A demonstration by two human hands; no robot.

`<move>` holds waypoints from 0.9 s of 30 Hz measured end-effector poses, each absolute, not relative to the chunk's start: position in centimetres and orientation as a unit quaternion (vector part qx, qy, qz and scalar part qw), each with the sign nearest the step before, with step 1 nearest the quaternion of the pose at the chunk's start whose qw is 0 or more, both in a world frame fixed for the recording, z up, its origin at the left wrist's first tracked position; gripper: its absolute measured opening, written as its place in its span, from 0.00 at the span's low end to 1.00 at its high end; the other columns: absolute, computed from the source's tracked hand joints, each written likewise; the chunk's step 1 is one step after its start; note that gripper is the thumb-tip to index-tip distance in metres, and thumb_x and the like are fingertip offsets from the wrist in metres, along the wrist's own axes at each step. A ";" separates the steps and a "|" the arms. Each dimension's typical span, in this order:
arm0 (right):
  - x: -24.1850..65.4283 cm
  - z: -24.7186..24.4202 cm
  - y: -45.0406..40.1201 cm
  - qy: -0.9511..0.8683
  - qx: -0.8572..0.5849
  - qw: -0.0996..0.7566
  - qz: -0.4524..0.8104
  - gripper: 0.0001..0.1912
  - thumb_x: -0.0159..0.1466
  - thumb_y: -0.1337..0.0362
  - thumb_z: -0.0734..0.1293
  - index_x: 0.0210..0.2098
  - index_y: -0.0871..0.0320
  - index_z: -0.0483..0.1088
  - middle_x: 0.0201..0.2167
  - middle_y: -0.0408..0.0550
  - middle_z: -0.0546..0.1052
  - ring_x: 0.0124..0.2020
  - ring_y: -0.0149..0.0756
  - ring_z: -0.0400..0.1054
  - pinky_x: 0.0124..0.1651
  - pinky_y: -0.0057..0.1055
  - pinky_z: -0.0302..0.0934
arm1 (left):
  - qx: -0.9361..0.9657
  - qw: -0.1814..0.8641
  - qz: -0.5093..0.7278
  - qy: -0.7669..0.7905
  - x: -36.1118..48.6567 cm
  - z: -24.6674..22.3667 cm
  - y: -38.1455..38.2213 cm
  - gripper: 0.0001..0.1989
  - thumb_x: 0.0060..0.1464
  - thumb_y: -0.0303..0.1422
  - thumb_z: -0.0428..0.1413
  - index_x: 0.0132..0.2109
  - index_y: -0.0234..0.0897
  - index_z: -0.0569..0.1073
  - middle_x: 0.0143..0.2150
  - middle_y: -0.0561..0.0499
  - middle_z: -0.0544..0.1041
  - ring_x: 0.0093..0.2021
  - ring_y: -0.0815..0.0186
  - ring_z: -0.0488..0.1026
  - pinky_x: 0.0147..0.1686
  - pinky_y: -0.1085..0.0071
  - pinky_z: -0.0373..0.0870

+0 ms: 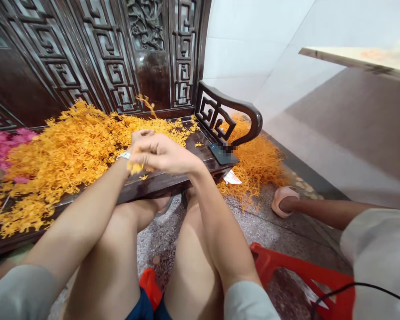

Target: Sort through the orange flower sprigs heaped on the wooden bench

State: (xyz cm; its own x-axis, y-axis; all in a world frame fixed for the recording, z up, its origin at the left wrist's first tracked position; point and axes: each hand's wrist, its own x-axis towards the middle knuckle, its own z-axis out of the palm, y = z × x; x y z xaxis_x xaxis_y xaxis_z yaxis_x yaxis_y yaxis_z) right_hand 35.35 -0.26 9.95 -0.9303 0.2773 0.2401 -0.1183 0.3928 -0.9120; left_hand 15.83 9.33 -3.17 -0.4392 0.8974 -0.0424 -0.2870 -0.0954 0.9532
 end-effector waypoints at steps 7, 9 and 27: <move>34.5 7.1 5.1 -0.552 -0.194 0.438 0.682 0.24 0.69 0.41 0.71 0.48 0.57 0.75 0.29 0.43 0.75 0.25 0.27 0.63 0.27 0.24 0.60 | 0.199 0.486 0.724 0.447 13.1 -2.9 10.0 0.11 0.59 0.36 0.72 0.39 0.39 0.77 0.41 0.50 0.84 0.34 0.70 0.76 0.30 0.74 0.68; 34.0 5.9 6.7 -0.481 -0.276 0.478 0.681 0.20 0.71 0.47 0.70 0.49 0.57 0.74 0.30 0.43 0.75 0.26 0.27 0.63 0.27 0.24 0.60 | 0.193 0.500 0.719 0.442 13.7 -2.2 10.1 0.12 0.61 0.39 0.71 0.41 0.40 0.77 0.44 0.50 0.84 0.34 0.70 0.76 0.30 0.74 0.69; 32.9 5.1 4.0 -0.798 -0.205 0.074 0.562 0.20 0.73 0.57 0.73 0.29 0.64 0.74 0.21 0.42 0.75 0.22 0.24 0.66 0.29 0.21 0.61 | 0.137 0.548 0.718 0.408 16.7 -0.5 10.3 0.10 0.67 0.30 0.64 0.39 0.38 0.71 0.27 0.57 0.72 0.23 0.76 0.67 0.25 0.80 0.66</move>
